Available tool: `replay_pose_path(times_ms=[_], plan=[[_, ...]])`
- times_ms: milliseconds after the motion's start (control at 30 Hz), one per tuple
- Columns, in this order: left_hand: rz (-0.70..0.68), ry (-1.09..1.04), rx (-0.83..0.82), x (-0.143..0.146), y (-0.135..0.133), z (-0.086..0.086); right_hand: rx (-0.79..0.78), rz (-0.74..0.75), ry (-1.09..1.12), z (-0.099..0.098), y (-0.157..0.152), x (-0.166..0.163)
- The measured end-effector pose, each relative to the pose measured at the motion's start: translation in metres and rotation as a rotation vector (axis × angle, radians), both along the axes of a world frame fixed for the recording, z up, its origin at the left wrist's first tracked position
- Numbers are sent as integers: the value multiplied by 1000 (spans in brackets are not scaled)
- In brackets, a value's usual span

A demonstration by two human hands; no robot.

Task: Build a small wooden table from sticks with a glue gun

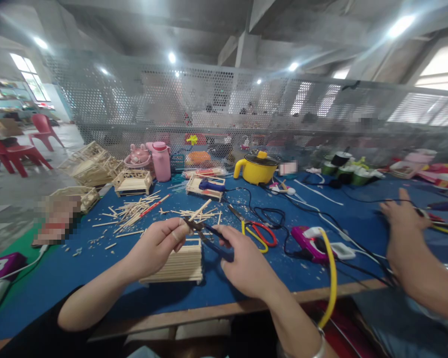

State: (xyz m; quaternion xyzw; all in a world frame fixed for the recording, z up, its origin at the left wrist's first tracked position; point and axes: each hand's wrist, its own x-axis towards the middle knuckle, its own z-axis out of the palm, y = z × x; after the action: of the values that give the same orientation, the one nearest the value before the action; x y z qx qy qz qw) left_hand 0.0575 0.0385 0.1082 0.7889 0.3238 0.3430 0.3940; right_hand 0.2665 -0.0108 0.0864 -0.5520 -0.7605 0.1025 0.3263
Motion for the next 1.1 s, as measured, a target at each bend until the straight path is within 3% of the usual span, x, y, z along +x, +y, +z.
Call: replay_pose_path(times_ms=[200, 300, 400, 533, 600, 733, 833, 900, 1033, 1100], plan=[[-13, -6, 8, 0, 0, -4, 20, 20, 7, -1, 3, -2], [49, 8, 22, 4, 3, -8, 70, 13, -14, -9, 8, -4], [166, 63, 41, 7, 6, -10, 164, -50, -55, -22, 16, -8], [209, 110, 27, 8, 8, -4, 275, -114, -101, -38, 23, -13], [215, 111, 4, 9, 10, -2, 316, -153, -140, -39, 26, -14], [270, 121, -105, 14, 26, -6, 360, -369, -363, -30, 37, -16], [281, 117, -113, 19, 41, -15, 280, -383, -380, -24, 50, -17], [268, 111, -79, 17, 47, -19, 123, -264, -205, -24, 56, -15], [198, 120, -11, -1, 46, -20, -356, 94, 275, -25, 60, 0], [155, 145, 41, -14, 43, -20, -431, 93, 294, -26, 64, 12]])
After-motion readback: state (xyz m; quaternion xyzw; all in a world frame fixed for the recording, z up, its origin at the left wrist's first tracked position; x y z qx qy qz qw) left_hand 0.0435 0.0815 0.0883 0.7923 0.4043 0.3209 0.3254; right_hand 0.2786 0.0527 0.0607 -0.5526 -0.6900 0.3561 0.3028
